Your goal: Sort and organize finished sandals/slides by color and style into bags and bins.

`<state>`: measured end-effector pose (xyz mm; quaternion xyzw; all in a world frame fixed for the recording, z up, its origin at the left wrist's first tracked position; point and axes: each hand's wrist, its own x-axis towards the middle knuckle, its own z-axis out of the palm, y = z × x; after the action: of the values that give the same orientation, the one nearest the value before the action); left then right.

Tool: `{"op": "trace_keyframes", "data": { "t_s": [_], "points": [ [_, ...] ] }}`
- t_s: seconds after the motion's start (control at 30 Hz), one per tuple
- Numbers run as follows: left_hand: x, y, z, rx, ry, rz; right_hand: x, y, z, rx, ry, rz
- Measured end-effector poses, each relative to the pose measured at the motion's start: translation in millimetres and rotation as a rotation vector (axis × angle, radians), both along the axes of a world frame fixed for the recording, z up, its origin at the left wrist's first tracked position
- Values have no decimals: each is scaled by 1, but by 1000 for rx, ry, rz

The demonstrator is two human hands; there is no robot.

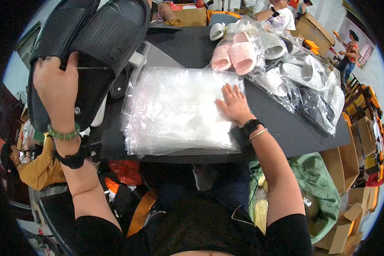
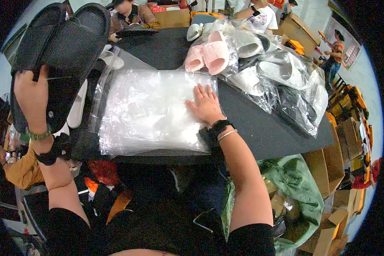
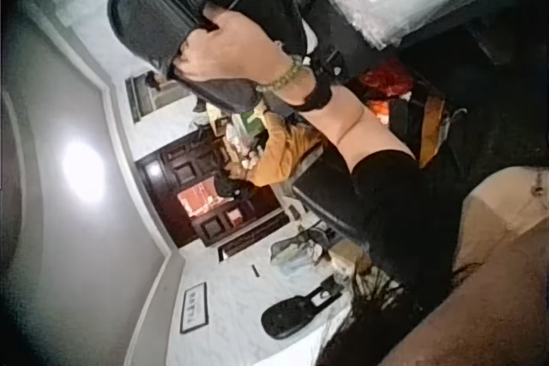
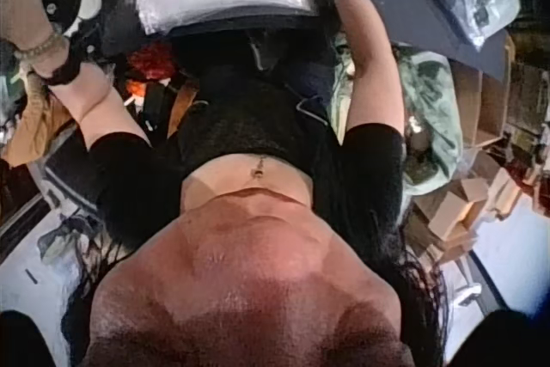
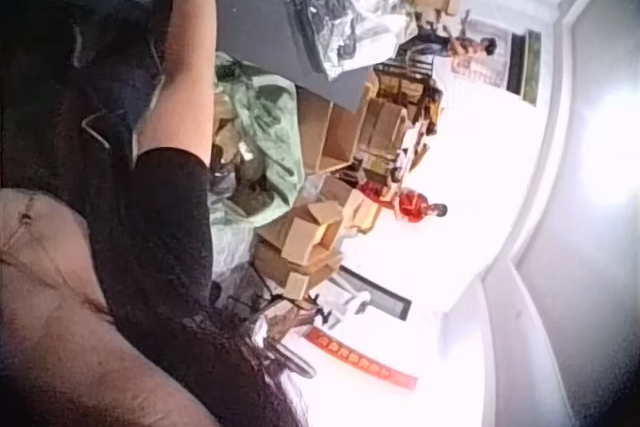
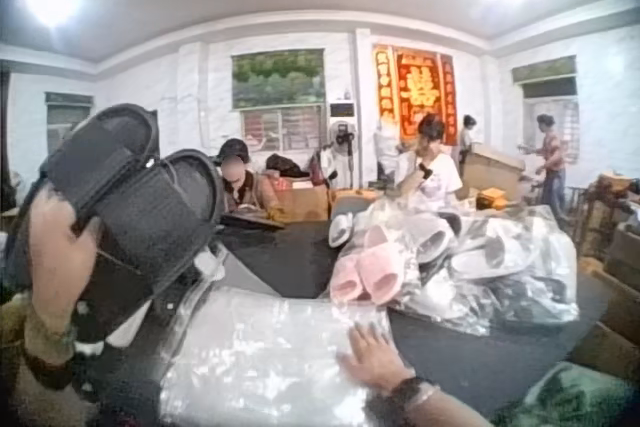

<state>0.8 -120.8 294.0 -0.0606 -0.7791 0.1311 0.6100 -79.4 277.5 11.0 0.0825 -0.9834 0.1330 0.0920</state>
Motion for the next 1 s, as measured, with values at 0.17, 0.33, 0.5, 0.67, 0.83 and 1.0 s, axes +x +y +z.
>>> {"op": "trace_keyframes", "data": {
  "t_s": [0.17, 0.33, 0.5, 0.67, 0.83, 1.0],
  "points": [
    [13, 37, -40, -59, -204, -214, 0, 4, -1, -6, 7, 5],
    [-33, 96, -151, 7, -620, -348, 3, 11, -4, -13, 54, 3],
    [-68, 82, -246, 268, -875, -295, 20, 1, 39, 168, 356, 76],
    [-73, 75, -254, 265, -881, -294, 66, -13, 20, 133, 247, 155],
    [-79, 77, -256, 275, -880, -342, 97, -7, -1, 61, 121, 115],
    [-74, 75, -251, 278, -894, -341, 99, -13, -3, 49, 113, 94]
  ]
}}
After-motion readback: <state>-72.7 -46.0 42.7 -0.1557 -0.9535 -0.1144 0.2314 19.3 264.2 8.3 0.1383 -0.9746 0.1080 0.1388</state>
